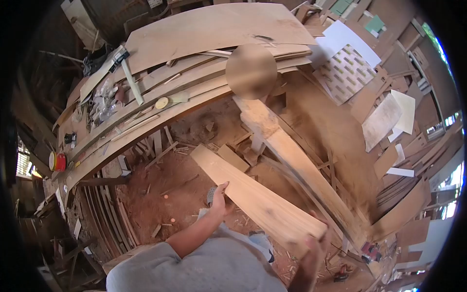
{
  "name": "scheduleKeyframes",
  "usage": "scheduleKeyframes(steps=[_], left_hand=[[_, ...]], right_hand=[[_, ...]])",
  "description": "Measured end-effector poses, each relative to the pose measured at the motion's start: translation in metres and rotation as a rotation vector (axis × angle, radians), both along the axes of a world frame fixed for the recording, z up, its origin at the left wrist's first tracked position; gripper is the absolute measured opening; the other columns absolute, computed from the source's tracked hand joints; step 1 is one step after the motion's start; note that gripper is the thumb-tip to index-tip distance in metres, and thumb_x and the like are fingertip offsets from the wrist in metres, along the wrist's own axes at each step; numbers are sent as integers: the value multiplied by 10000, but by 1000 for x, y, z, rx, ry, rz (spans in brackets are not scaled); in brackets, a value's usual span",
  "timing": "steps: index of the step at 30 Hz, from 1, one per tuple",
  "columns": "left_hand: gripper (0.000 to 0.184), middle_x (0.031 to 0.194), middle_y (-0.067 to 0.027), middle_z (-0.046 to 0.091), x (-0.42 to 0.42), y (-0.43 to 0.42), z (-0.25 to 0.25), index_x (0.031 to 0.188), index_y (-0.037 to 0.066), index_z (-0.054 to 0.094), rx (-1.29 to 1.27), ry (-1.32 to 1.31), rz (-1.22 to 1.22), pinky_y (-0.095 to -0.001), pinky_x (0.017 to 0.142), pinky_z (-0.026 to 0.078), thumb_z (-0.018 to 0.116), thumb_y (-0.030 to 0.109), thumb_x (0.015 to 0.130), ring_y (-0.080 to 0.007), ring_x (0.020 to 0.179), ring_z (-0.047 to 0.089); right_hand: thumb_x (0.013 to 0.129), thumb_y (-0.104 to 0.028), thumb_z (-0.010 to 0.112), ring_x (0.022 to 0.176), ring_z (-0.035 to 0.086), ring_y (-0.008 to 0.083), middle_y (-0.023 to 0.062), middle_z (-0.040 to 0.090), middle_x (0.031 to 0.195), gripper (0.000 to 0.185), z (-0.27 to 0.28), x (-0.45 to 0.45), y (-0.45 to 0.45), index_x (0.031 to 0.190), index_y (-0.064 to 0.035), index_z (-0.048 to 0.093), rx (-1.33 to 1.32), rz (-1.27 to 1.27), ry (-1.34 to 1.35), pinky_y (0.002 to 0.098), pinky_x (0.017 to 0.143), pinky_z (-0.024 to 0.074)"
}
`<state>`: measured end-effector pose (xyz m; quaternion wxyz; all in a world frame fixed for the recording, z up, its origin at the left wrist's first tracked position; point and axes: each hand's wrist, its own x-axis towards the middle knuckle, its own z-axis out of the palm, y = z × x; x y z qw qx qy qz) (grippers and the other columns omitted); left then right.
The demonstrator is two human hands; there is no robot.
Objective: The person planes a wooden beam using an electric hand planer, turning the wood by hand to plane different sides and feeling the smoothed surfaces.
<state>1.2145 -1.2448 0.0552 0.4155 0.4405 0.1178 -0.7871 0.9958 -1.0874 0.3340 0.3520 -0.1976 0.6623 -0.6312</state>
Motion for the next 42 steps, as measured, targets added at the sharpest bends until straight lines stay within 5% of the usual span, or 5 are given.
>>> scheduleKeyframes(steps=[15,23,27,34,42], left_hand=[[478,1307,-93,773,126,-102,-22,1387,88,676,105,179,-255,-443,1065,610,631,446,1073,-266,1179,758],[595,1403,-123,738,166,-197,22,1482,92,649,5,-33,-205,-494,1095,578,504,521,1097,-316,1265,718],[720,1287,-163,754,181,-246,47,1441,35,651,-255,-349,58,-470,1024,589,472,652,1115,-304,1122,751],[529,909,-68,750,219,-296,74,1044,-27,796,-777,-1432,-380,-358,779,549,833,498,987,-154,831,644],[492,817,-24,733,272,-394,49,988,-40,814,-919,-1482,-497,-305,698,503,836,451,1014,-84,774,623]], right_hand=[[837,46,757,1279,615,264,185,582,1375,721,-213,247,-265,1481,16,434,304,-14,-42,408,1074,541],[1033,-309,812,1220,667,286,206,637,1376,664,-230,255,-339,1504,18,477,139,419,88,419,1057,547],[1105,-397,667,1371,644,438,307,662,1446,592,-192,266,-384,1506,12,519,255,661,304,499,1146,497],[1108,-362,646,1411,622,441,289,651,1501,592,-213,279,-404,1563,-2,529,190,759,368,511,1175,488],[1051,-410,709,1229,750,336,175,789,1315,471,-288,177,-227,1361,-58,753,460,942,376,440,1063,573]])
